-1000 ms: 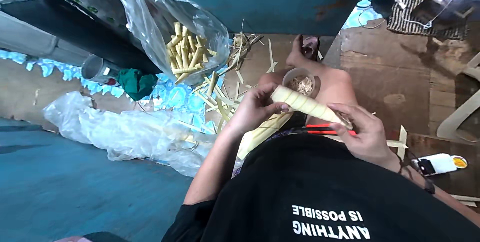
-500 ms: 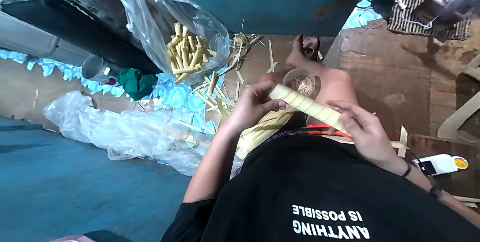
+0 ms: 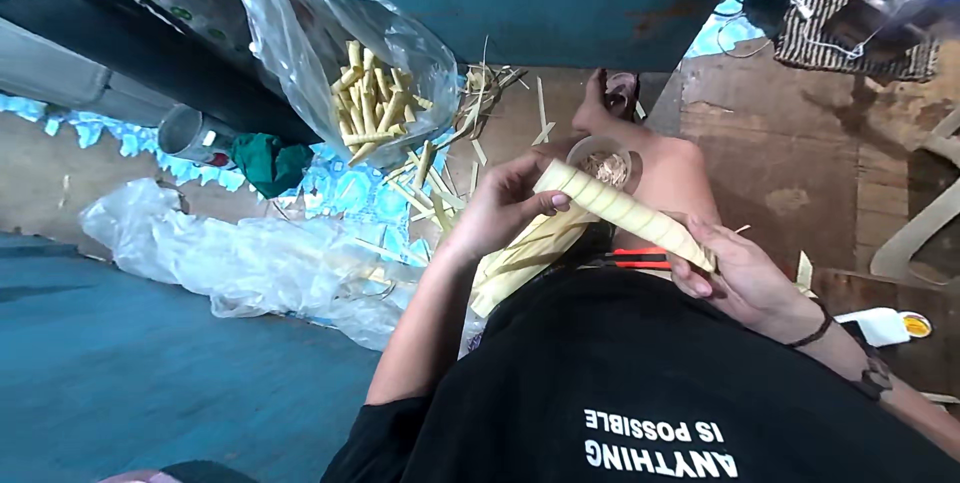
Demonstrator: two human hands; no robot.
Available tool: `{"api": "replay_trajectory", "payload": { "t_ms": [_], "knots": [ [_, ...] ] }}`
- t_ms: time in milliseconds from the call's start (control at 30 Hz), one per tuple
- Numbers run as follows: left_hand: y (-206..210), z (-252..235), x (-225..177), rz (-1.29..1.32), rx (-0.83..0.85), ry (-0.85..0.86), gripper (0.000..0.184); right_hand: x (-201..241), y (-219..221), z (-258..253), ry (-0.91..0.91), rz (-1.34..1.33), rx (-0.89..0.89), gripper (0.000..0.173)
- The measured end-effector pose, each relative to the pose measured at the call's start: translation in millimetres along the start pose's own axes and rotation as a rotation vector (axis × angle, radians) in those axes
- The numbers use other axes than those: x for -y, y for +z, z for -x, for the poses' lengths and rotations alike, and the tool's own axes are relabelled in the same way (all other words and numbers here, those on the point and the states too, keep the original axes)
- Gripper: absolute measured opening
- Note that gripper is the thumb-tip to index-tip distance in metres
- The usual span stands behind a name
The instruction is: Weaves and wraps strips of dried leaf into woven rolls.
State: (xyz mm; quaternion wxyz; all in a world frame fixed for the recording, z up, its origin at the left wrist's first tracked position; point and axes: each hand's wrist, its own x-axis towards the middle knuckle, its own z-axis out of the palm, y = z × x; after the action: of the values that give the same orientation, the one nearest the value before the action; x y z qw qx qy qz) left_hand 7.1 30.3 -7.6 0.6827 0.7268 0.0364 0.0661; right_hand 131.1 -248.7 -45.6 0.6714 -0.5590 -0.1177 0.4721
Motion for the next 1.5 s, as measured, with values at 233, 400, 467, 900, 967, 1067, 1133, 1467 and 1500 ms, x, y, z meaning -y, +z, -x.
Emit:
{"api": "replay_trajectory", "payload": {
  "t_ms": [233,400,467,900,967,1067,1133,1467,1500],
  "knots": [
    [-3,0,4,0.016,-0.06,-0.017,0.025,-9,-3,1,-0.303,0.345,-0.022,0.032],
    [-5,1,6,0.012,-0.065,-0.031,0.02,-15,-6,0,-0.473,0.533,-0.076,0.039],
    [-6,1,7,0.015,-0.074,-0.038,0.022,-18,-8,-2,-0.62,0.691,-0.098,0.045],
    [-7,1,11,0.039,-0.062,0.004,0.016,-1,-1,1,-0.003,0.028,0.024,0.04],
    [-7,1,12,0.047,-0.102,-0.015,0.015,-11,-3,2,-0.364,0.449,-0.04,0.033],
    [-4,1,12,0.053,-0.153,-0.031,0.019,-19,-10,-4,-0.851,1.008,-0.149,0.056],
    [-3,2,13,0.057,-0.142,-0.014,0.027,-13,-8,-2,-0.67,0.792,-0.083,0.056],
    [7,7,23,0.09,-0.235,-0.062,0.019,3,-10,2,-0.325,0.568,-0.115,0.035],
    [10,8,25,0.102,-0.264,-0.094,0.019,-2,-13,0,-0.558,0.865,-0.169,0.039]
  ]
}}
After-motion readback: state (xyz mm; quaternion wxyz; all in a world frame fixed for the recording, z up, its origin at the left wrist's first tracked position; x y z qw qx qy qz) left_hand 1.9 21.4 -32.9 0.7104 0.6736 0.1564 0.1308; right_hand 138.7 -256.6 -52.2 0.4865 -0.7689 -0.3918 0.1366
